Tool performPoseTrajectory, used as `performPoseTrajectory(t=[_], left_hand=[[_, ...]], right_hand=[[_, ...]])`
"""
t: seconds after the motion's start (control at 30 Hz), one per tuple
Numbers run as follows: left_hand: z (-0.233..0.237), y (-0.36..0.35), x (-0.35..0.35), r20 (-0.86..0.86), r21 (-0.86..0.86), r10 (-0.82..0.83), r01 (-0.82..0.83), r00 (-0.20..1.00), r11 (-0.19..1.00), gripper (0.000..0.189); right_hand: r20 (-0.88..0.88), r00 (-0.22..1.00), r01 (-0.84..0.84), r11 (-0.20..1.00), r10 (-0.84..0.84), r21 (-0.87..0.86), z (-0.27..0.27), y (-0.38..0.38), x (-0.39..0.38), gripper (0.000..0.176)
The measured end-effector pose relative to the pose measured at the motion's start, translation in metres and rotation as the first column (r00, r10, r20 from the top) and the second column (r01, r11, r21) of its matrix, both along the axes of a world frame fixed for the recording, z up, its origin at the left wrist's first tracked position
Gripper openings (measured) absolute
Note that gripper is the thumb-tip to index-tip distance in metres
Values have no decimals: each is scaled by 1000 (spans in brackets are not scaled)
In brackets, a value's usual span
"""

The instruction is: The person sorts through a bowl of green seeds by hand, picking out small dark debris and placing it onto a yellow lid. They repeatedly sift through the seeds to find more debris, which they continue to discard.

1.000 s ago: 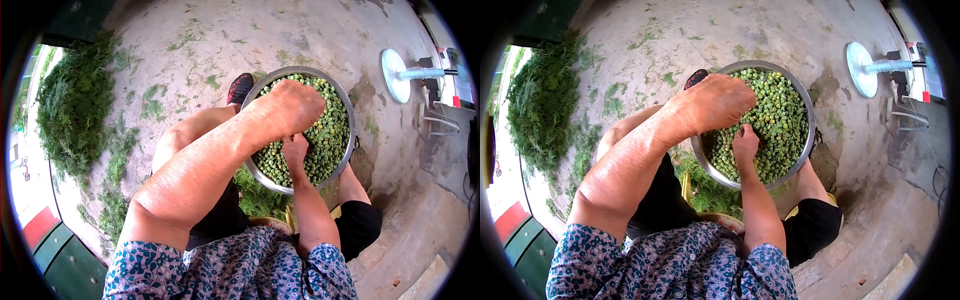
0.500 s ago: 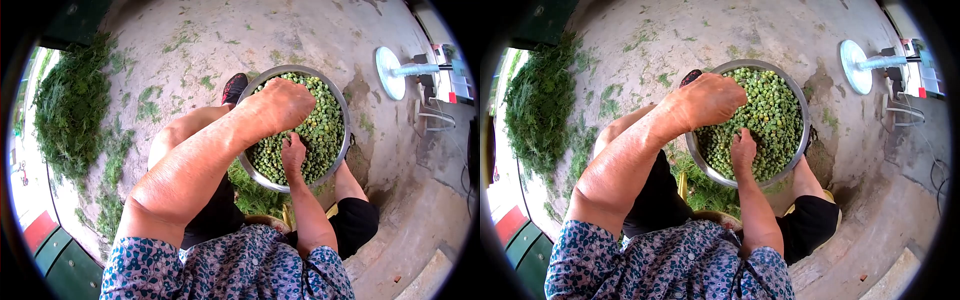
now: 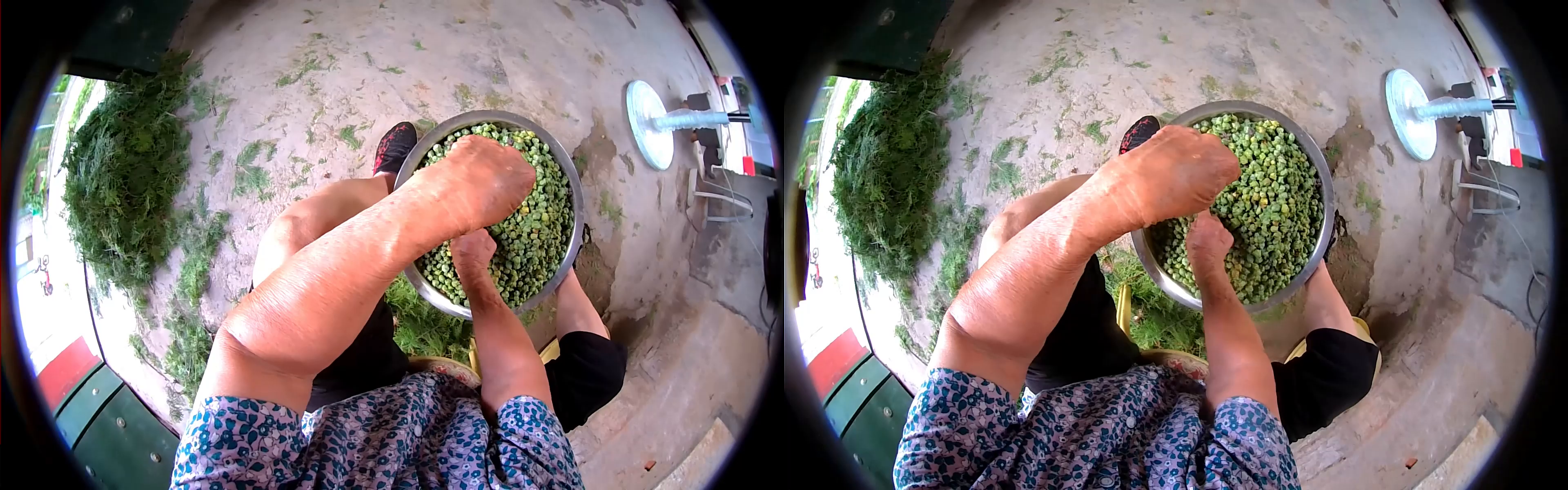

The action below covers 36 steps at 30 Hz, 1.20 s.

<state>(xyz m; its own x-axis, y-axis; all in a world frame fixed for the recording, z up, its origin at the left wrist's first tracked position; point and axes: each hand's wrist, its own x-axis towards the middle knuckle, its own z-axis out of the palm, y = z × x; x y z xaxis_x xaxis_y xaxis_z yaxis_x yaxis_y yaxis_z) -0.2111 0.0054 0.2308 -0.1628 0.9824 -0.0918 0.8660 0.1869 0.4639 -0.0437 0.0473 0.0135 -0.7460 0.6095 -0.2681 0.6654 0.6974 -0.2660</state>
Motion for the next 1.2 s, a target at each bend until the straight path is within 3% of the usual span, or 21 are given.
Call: performPoseTrajectory(t=[0.1,0.13,0.23,0.27,0.37,0.63,0.67,0.8,0.9,0.93,1.03,1.1,1.17,1.2], left_hand=[[5,0,0,9,-49,-12,12,1000,999,8],[0,0,0,-13,-2,1,-1,1000,1000,8],[-2,-4,0,-22,38,3,-2,1000,999,9],[0,-3,0,-23,16,3,-3,1000,1000,10],[2,-2,1,-21,-23,-5,5,1000,1000,10],[3,0,0,-32,-24,-2,1,999,1000,10],[2,0,-1,-40,-21,3,-4,999,1000,10],[-3,-3,0,-38,46,17,-16,999,999,10],[-2,-4,-1,-6,10,20,-20,1000,1000,11],[-3,-4,-1,-6,0,25,-25,1000,1000,12],[-7,-4,0,-3,-29,38,-38,999,999,13],[-11,-6,0,3,-55,38,-38,999,998,13],[-16,-9,4,-35,-72,57,-60,998,996,15],[-20,-13,6,-12,-49,61,-61,998,997,14]], right_hand=[[-91,956,272,959,-279,-85,16,-2,-2,11],[-239,912,256,919,-332,-299,16,5,3,11],[-236,814,334,761,-530,-556,13,13,16,13],[-423,840,192,916,-338,-351,15,13,21,13],[-211,930,254,941,-301,-223,28,6,19,19],[-217,972,89,996,-87,3,7,-8,24,20],[-211,977,25,998,-37,-58,6,-8,31,23],[-5,981,-192,981,192,-26,2,-13,38,32],[38,977,-208,978,209,-31,0,-14,34,30],[49,981,-185,981,188,-55,6,-15,29,24],[-155,988,-36,998,26,-60,4,-16,34,22],[-131,985,82,977,-110,-198,19,-8,40,23],[-190,906,217,800,-379,-559,6,3,56,19],[-96,807,313,561,-582,-767,41,2,53,19]])
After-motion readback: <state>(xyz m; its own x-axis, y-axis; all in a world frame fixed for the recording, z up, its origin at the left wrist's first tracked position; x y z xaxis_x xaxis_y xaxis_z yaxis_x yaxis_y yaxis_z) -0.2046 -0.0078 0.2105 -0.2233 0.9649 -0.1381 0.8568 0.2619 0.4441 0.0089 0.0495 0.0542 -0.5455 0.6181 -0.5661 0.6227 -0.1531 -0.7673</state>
